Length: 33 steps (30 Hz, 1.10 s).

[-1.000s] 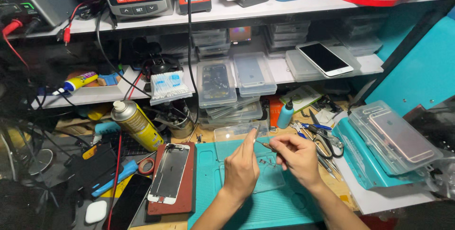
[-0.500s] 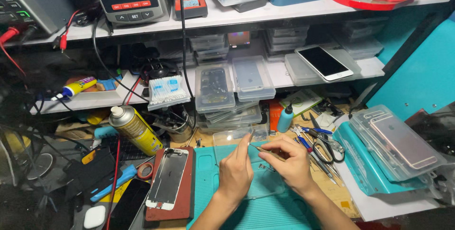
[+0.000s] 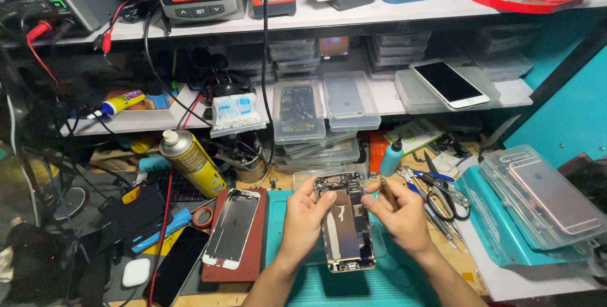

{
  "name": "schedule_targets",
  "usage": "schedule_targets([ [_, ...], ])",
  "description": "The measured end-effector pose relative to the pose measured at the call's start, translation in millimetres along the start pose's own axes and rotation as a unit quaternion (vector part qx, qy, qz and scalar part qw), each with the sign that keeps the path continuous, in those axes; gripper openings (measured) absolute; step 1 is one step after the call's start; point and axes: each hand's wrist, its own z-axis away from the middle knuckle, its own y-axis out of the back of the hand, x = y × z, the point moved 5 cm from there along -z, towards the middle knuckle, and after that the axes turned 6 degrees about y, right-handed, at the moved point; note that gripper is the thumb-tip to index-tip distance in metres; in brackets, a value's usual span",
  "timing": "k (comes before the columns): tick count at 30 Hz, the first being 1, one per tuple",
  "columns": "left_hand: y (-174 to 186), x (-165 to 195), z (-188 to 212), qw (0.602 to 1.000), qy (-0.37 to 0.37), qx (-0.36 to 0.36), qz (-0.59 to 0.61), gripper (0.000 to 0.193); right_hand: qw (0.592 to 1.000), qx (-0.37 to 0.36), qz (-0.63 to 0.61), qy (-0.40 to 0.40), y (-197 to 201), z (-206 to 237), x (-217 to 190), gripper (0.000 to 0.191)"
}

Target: The person repairs a smartphone at a workbench, prying open the chassis and using a screwdriver to remove and transfer internal components between the frame and a donor body. They reposition the display, press the assembly together, and work on the reassembled phone by hand.

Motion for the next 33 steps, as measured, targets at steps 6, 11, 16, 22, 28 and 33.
schedule_targets([
  [6, 4.0, 6.2, 10.5, 1.0, -0.017, -0.013, -0.013, 0.032, 0.999, -0.012, 0.037, 0.019, -12.6, 11.5, 5.6, 0.024],
  [11, 10.5, 8.9, 16.5, 0.999, -0.01, 0.013, -0.027, 0.025, 0.996, -0.022, 0.07, 0.047, -20.6, 12.3, 6.1, 0.026],
  [16, 11.5, 10.0, 15.9, 0.998, -0.015, 0.038, -0.048, 0.024, 0.998, -0.043, 0.021, 0.048, -19.8, 12.6, 15.0, 0.036],
  [22, 13.1, 11.3, 14.6, 0.996, -0.049, 0.058, -0.052, 0.021, 0.997, -0.078, -0.019, -0.008, -15.2, 12.6, 27.5, 0.019],
  [28, 14.0, 5.6, 16.5, 0.996, -0.034, 0.055, -0.063, 0.02, 0.997, -0.073, 0.007, -0.012, -18.9, 11.5, 27.3, 0.022],
  [33, 11.9, 4.0, 19.1, 0.994, -0.03, 0.045, -0.09, 0.021, 0.998, -0.057, 0.027, -0.005, -22.1, 12.7, 23.1, 0.027],
])
